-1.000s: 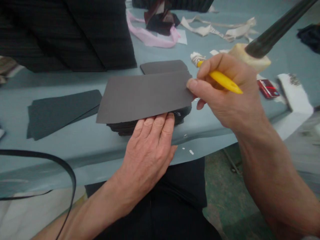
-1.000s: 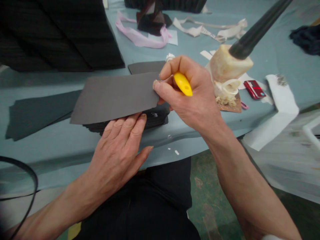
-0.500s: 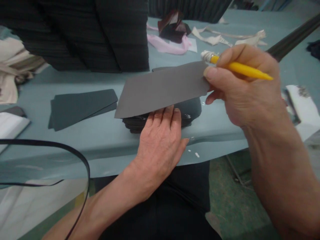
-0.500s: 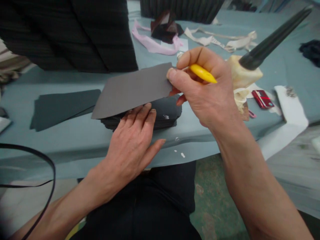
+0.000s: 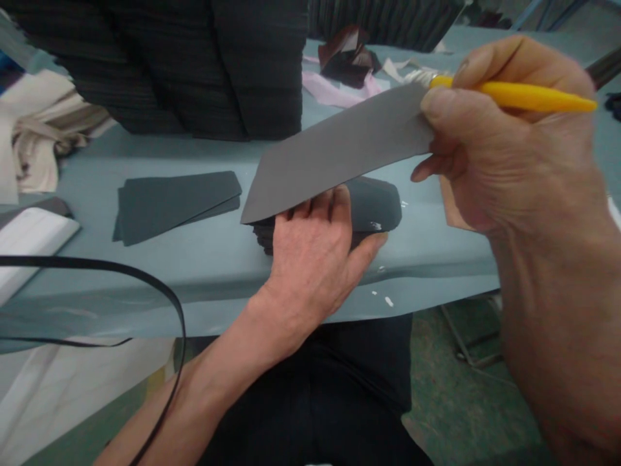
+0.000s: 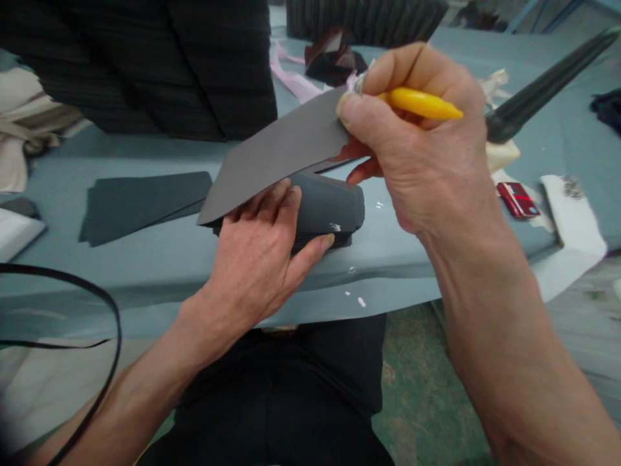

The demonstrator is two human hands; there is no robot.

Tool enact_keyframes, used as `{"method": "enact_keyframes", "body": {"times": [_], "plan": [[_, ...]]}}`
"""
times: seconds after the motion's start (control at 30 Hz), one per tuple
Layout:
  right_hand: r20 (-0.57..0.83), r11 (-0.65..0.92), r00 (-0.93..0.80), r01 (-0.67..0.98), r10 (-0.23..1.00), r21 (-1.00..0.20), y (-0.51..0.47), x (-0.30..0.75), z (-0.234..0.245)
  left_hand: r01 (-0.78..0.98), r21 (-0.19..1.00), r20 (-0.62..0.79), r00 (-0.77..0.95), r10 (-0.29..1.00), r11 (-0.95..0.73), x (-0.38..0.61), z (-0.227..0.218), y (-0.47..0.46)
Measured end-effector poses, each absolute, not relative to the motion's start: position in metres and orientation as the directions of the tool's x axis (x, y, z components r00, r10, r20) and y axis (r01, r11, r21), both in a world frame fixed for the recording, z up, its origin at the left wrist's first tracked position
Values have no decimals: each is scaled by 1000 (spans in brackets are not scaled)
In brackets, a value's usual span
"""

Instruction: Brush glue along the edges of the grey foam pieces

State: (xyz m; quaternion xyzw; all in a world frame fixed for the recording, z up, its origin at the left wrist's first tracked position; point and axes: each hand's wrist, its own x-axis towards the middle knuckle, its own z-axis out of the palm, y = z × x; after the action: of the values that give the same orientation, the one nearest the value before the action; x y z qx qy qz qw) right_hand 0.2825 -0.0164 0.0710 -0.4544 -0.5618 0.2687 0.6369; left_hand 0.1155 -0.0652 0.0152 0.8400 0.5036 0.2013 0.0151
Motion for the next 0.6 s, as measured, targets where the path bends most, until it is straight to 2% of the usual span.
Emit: {"method": "enact_keyframes", "body": {"times": [0.37, 0.6], "plan": [[450, 417, 258, 174, 855, -892, -12, 285, 70, 860, 295, 282, 339, 897, -417, 113, 18, -58], [458, 429, 188, 178, 869, -886, 1, 308, 59, 850, 297, 277, 359, 891, -435, 111, 14, -58]]}}
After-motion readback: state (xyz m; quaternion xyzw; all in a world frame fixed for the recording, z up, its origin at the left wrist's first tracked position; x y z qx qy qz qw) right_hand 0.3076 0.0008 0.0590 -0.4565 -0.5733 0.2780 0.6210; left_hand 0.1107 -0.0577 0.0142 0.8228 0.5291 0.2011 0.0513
